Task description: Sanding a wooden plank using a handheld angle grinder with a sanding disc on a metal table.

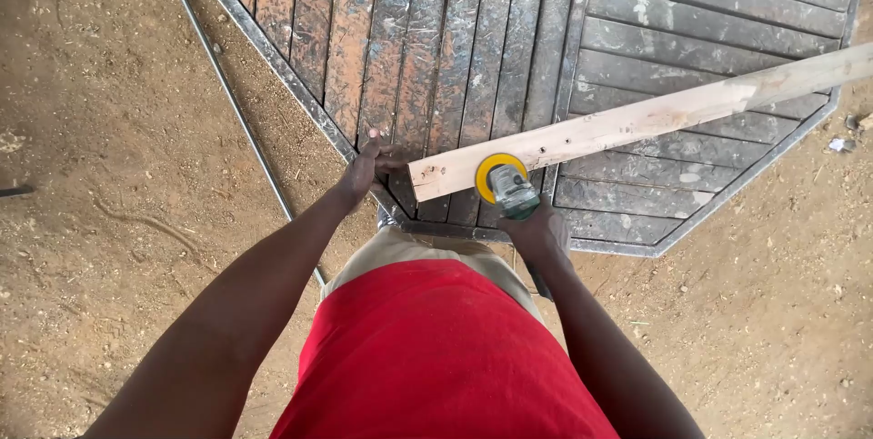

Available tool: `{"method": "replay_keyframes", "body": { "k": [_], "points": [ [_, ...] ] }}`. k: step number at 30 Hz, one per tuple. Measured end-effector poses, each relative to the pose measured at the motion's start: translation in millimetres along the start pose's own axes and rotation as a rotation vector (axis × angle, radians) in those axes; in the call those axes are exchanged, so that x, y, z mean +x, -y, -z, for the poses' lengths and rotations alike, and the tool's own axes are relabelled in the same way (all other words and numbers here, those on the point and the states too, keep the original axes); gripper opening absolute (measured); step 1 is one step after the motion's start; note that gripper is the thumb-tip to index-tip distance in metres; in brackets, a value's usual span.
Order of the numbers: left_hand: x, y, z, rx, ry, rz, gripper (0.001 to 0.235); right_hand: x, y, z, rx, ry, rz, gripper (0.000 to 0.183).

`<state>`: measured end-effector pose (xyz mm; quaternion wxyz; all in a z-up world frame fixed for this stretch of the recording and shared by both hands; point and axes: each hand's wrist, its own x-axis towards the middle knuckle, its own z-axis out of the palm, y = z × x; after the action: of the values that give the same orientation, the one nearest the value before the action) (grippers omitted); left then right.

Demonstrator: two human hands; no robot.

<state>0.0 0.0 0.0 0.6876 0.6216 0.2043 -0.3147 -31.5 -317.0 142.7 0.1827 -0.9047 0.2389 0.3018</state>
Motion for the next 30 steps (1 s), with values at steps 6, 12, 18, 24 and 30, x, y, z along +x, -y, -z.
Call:
{"method": "replay_keyframes", "body": {
  "k": [6,12,18,24,30],
  "points": [
    [-1,3,-4,0.060,-0.062,-0.020,0.080,-15,20,14,-0.015,0.004,-0.017,0.083],
    [-27,-27,-26,0.103,-0.158,-0.014,0.083,-61,60,21,-0.046,0.161,0.141,0.092],
    [-4,4,-18,0.106,-0.271,-0.016,0.079,2,-9,18,-0.078,0.090,0.071,0.073],
    [-1,-16,-37,0.119,-0.403,-0.018,0.070,67,-76,55,0.214,-0.063,-0.034,0.075],
    [-3,8,-34,0.301,-0.530,0.050,0.067,146,-142,95,0.420,-0.151,-0.029,0.078]
  ]
}}
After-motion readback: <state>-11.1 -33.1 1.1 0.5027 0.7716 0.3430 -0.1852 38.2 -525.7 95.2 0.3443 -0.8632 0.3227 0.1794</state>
